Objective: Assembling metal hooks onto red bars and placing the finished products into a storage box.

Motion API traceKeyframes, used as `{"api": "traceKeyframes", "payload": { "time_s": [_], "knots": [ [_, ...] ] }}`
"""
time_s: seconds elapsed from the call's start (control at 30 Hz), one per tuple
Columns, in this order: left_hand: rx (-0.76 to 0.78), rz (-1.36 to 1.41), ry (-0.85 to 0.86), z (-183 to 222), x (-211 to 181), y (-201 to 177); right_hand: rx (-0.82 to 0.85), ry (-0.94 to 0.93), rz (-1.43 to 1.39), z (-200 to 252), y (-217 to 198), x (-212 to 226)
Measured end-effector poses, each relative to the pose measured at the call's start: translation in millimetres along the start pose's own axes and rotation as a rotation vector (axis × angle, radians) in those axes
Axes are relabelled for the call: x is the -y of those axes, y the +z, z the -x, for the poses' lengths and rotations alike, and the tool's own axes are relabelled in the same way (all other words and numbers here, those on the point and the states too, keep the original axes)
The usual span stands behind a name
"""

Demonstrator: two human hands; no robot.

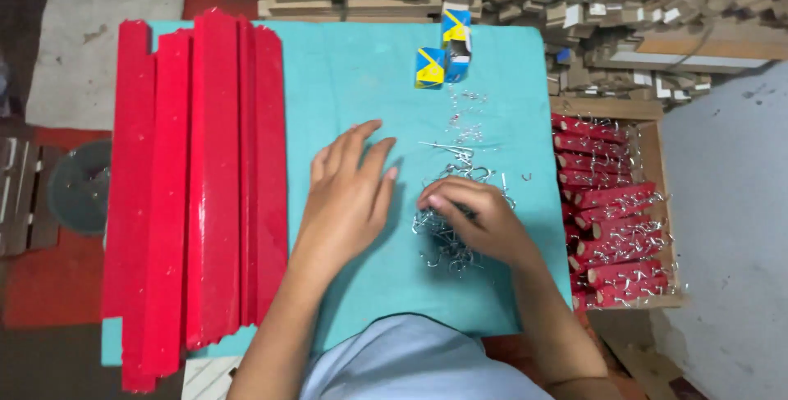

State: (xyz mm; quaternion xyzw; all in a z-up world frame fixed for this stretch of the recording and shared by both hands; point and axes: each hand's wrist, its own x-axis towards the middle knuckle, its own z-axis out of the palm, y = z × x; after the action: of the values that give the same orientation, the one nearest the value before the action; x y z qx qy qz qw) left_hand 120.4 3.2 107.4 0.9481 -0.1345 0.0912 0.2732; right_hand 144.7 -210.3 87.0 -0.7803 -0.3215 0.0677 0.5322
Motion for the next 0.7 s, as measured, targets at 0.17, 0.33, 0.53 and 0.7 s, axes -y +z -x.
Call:
{"api": "traceKeyframes", "payload": {
  "time_s": [0.17,0.33,0.53,0.7],
  "knots": [
    [-0.245,-0.324,-0.227,66,35,-36,0.202,-0.030,-0.089,-3,50,14],
    [-0.193,-0.504,-0.593,121,72,-14,0.288,0.004,-0.112,5,70,8],
    [-0.159,-0.293,-0.601,127,75,-17,0.301,0.035,-0.101,11,76,-2],
    [-0.173,0.035,-0.540,126,70,-24,0.317,0.049,-0.134,10,82,-1]
  ]
}}
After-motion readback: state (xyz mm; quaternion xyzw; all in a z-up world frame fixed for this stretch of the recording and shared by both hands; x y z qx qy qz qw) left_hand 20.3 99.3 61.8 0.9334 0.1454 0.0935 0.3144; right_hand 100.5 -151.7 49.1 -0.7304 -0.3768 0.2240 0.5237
